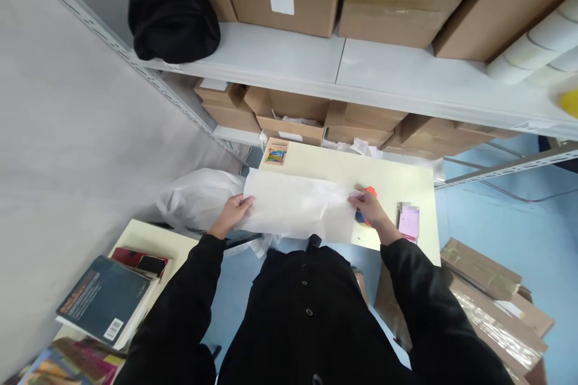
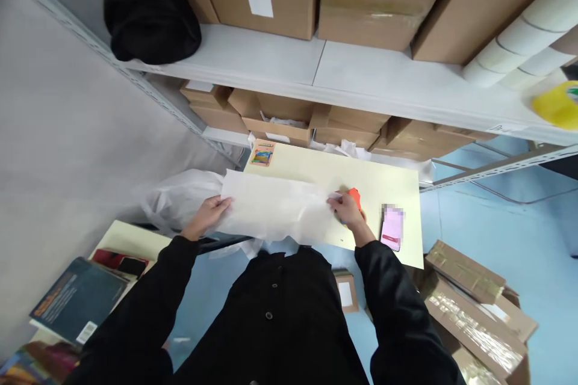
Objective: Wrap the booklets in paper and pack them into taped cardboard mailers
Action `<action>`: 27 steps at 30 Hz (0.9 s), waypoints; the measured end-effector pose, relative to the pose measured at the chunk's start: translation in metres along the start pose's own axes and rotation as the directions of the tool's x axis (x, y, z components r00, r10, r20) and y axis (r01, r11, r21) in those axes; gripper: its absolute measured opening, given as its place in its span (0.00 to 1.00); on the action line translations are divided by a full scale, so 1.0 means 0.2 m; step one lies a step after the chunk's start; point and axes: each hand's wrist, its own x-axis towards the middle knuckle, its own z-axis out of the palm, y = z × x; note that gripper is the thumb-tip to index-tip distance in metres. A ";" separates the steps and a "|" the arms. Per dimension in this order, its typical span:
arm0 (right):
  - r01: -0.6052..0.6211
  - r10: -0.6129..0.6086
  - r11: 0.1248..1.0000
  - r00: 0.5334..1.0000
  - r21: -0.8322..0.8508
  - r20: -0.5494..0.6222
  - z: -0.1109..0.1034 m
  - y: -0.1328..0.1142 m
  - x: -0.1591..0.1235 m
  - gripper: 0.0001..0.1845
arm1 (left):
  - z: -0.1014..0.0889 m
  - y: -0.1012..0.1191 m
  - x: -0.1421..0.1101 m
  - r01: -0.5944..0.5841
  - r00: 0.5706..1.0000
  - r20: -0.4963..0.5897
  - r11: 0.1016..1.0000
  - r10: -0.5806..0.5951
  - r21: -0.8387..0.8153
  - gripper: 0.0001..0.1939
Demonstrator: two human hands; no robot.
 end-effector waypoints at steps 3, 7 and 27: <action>-0.048 0.002 0.975 0.978 -0.216 -0.208 0.04 0.09 0.04 0.11 | 0.08 -0.07 0.08 0.010 1.000 0.012 0.995 -0.011 0.096 0.11; -0.075 -0.071 0.889 0.952 -0.452 -0.298 0.09 0.17 0.08 0.08 | 0.16 -0.15 0.20 0.034 0.999 -0.025 0.961 -0.029 0.275 0.08; -0.170 -0.096 0.853 0.878 -0.493 -0.469 0.28 0.35 0.26 0.28 | 0.30 -0.39 0.53 0.022 1.000 -0.024 0.857 -0.011 0.516 0.18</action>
